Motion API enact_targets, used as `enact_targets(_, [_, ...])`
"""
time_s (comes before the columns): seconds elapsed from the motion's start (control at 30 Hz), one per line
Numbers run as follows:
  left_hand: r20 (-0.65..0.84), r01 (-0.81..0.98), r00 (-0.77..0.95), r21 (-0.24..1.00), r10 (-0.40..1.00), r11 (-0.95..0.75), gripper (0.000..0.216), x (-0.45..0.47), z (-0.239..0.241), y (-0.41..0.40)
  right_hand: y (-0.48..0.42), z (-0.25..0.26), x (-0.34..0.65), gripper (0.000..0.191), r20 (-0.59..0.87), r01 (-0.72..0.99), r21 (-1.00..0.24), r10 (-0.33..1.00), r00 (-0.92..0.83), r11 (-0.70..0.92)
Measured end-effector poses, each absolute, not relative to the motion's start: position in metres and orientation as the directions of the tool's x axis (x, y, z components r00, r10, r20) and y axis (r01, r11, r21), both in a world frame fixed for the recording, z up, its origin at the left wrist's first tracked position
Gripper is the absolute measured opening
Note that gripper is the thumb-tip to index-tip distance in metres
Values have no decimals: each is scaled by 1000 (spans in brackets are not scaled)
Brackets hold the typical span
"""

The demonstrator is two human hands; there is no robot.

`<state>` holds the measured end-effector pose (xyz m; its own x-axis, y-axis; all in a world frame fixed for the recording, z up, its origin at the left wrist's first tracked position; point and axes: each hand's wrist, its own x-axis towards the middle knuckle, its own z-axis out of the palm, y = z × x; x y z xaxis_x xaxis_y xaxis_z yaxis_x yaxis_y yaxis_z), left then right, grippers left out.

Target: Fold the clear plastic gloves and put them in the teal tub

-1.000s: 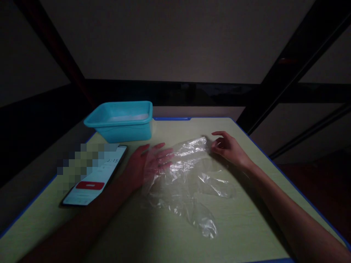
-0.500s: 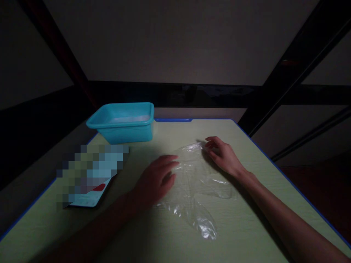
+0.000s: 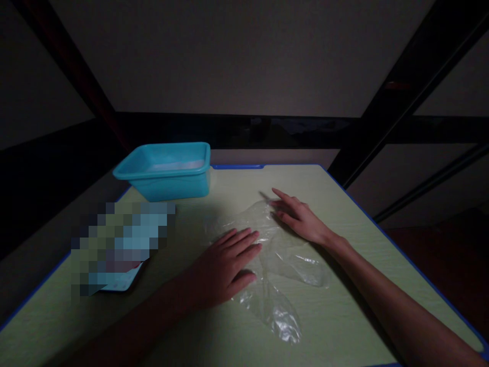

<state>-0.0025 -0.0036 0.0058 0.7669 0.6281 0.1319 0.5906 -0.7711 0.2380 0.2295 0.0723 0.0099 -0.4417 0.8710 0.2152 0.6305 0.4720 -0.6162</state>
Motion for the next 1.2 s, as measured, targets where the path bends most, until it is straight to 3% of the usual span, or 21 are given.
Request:
enact_targets(0.17, [148,587,758,269,635,-763,44,-2,6,-4,75,11,230,45,285,700,-465,840,-461,542])
enact_targets(0.33, [141,594,743,311,654,-742,46,-2,6,-3,79,4,239,41,327,839,-295,874,-360,456])
enact_targets(0.43, [151,624,710,319,688,-713,48,-4,7,-1,78,8,242,43,375,845,-293,867,-328,446])
enact_targets(0.53, [167,681,655,293,737,-671,49,-7,6,3,68,19,235,40,394,750,-338,810,-435,568])
enact_targets(0.7, [136,757,600,223,788,-614,52,-10,0,7,34,26,202,50,200,672,-312,738,-644,671])
enact_targets(0.8, [147,763,597,200,789,-615,53,-10,-4,7,18,18,187,71,57,731,-263,766,-640,630])
enact_targets(0.9, [167,762,591,203,789,-614,52,-10,-6,7,18,10,187,79,-29,767,-229,783,-621,600])
enact_targets(1.07, [158,783,563,209,811,-585,53,-13,-3,8,44,6,211,86,-35,775,-212,788,-615,595])
enact_targets(1.2, [122,805,551,186,826,-564,54,-14,-1,9,62,6,229,79,14,776,-221,797,-603,591])
